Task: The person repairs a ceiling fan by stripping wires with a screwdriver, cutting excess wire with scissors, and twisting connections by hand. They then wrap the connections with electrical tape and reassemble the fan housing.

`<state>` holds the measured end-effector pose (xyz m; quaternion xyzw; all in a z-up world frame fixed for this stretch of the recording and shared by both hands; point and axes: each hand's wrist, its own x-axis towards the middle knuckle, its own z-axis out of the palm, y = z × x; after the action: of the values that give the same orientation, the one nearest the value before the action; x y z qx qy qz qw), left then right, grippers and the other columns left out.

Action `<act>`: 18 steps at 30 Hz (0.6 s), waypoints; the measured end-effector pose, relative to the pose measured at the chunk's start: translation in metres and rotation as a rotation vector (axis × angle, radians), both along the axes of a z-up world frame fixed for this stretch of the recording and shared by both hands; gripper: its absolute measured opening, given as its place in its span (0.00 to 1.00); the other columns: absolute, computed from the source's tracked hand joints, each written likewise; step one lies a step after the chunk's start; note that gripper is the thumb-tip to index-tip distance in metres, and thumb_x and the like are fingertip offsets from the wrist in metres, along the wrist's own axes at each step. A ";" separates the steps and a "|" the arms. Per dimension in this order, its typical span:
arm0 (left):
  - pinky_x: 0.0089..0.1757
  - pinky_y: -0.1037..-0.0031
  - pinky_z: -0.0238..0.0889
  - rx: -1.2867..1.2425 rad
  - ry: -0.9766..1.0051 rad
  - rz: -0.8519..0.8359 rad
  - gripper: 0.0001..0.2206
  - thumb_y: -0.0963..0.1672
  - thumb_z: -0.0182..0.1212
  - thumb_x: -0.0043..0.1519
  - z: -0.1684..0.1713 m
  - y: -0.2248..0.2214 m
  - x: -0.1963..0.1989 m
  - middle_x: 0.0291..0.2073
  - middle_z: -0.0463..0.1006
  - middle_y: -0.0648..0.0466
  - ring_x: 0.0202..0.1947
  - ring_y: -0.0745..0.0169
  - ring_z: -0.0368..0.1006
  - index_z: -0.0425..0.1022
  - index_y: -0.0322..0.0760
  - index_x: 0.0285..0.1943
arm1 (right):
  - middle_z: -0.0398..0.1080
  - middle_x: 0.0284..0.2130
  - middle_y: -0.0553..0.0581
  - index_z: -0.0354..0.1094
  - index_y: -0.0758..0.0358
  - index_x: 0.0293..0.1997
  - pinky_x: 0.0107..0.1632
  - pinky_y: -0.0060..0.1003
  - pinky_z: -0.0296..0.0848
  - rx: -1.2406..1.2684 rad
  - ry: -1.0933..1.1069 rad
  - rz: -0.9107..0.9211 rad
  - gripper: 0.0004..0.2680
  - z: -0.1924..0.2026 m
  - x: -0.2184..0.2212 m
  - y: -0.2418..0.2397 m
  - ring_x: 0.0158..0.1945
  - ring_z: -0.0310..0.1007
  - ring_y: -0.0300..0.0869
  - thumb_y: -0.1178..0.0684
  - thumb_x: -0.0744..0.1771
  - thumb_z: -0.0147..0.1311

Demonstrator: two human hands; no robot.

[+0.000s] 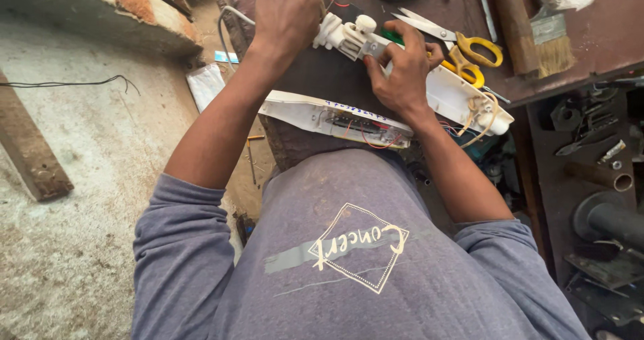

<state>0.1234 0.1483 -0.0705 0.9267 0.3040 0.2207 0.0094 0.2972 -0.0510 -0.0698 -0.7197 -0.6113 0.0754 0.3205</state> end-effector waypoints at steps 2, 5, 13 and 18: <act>0.32 0.59 0.69 0.004 -0.010 -0.011 0.04 0.39 0.60 0.55 0.001 0.001 -0.001 0.26 0.77 0.43 0.28 0.44 0.76 0.76 0.32 0.36 | 0.69 0.60 0.57 0.68 0.61 0.27 0.59 0.49 0.47 -0.006 0.057 0.010 0.09 0.000 -0.001 0.002 0.64 0.65 0.47 0.54 0.64 0.68; 0.35 0.60 0.69 0.027 -0.046 -0.054 0.06 0.38 0.60 0.55 0.006 0.001 -0.007 0.29 0.77 0.43 0.30 0.45 0.76 0.75 0.30 0.39 | 0.70 0.60 0.55 0.67 0.60 0.26 0.58 0.47 0.46 -0.020 0.118 0.028 0.09 -0.002 -0.001 0.005 0.63 0.66 0.45 0.55 0.64 0.66; 0.39 0.61 0.69 0.026 -0.020 -0.107 0.05 0.39 0.60 0.56 0.023 -0.007 -0.012 0.34 0.78 0.44 0.37 0.47 0.77 0.74 0.31 0.39 | 0.71 0.58 0.57 0.68 0.62 0.28 0.59 0.46 0.47 -0.046 0.082 0.098 0.08 0.002 0.004 0.007 0.61 0.68 0.45 0.54 0.65 0.65; 0.33 0.62 0.68 0.020 0.096 -0.110 0.06 0.40 0.60 0.58 0.023 0.000 -0.001 0.29 0.78 0.43 0.30 0.48 0.77 0.76 0.31 0.41 | 0.72 0.54 0.59 0.76 0.63 0.38 0.57 0.48 0.62 -0.063 -0.276 0.223 0.08 0.022 0.022 -0.004 0.57 0.71 0.50 0.49 0.67 0.66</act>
<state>0.1220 0.1480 -0.0473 0.9517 0.2503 0.1781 -0.0023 0.3195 -0.0545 -0.0479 -0.6608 -0.7226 0.0303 0.2006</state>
